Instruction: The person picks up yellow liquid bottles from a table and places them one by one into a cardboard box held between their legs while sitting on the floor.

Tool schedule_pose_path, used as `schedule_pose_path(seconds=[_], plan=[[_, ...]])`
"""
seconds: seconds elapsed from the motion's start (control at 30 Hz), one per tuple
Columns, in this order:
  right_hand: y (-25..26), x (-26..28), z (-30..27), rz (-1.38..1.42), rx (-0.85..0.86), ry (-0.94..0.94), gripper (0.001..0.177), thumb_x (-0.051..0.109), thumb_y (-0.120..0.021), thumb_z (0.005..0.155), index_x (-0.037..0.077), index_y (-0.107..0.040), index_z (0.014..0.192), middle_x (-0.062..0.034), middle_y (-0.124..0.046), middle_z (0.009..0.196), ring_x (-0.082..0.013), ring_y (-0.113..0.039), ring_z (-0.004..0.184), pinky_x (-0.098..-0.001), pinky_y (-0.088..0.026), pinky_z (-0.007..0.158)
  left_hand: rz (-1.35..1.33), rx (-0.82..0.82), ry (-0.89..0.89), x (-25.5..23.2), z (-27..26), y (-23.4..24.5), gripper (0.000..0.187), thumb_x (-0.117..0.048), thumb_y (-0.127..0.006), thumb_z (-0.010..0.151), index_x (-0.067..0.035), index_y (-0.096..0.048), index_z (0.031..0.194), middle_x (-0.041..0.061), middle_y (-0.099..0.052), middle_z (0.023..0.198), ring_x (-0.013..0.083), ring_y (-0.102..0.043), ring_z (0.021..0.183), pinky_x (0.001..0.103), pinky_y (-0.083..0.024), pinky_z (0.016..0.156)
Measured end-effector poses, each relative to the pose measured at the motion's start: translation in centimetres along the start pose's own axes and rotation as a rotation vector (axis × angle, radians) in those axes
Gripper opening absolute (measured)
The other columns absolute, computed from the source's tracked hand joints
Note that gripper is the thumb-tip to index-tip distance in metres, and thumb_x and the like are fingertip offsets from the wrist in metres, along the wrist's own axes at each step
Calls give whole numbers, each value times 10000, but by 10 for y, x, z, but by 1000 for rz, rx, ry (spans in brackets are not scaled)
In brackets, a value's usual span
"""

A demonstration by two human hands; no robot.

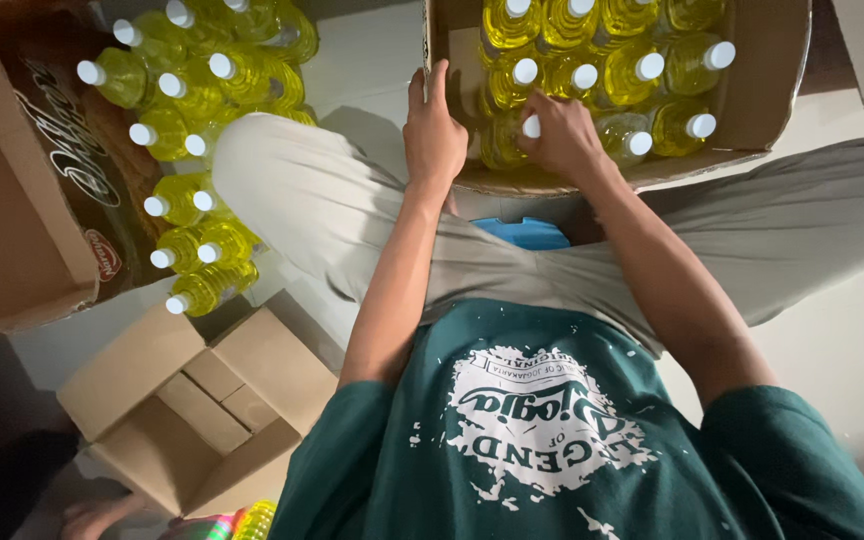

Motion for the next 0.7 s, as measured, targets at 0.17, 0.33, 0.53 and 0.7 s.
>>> schedule_pose_path(seconds=[0.17,0.33,0.53,0.7], plan=[[-26,-17,9,-51,149,-189,206,180,-750,878,173,-639,1051,-195,-698,827,-479,-661,763,-574,-476,583,-105,-90,-51,14,2,-9,784,125,-475,849,-268,-412,1524,209,-486,1534,433,-603,1301,500,-556,977],[-35,-21,18,-98,287,-280,285,321,-739,905,174,-651,1134,-231,-702,932,-489,-675,866,-586,-531,640,-145,-124,-49,17,2,-7,784,139,-435,876,-284,-421,1536,219,-534,1517,384,-562,1384,445,-540,1047],[-37,-6,36,-201,468,-256,372,200,-685,900,138,-594,1255,-193,-728,1047,-442,-720,897,-542,-584,640,-117,-122,-52,21,6,-12,808,125,-446,847,-286,-414,1541,214,-523,1522,392,-550,1397,460,-515,1085],[12,52,38,-346,730,-250,620,104,-504,996,478,-465,1489,-136,-733,1105,-431,-714,981,-522,-591,711,-64,-102,-26,12,2,-5,808,125,-475,869,-313,-401,1544,190,-518,1524,382,-652,1270,434,-603,912]])
Point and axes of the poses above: each hand's wrist, its own z-axis towards the middle knuckle, its own y-axis out of the back of the hand, x = y × z, the point moved 1 cm from there along z, towards the middle knuckle
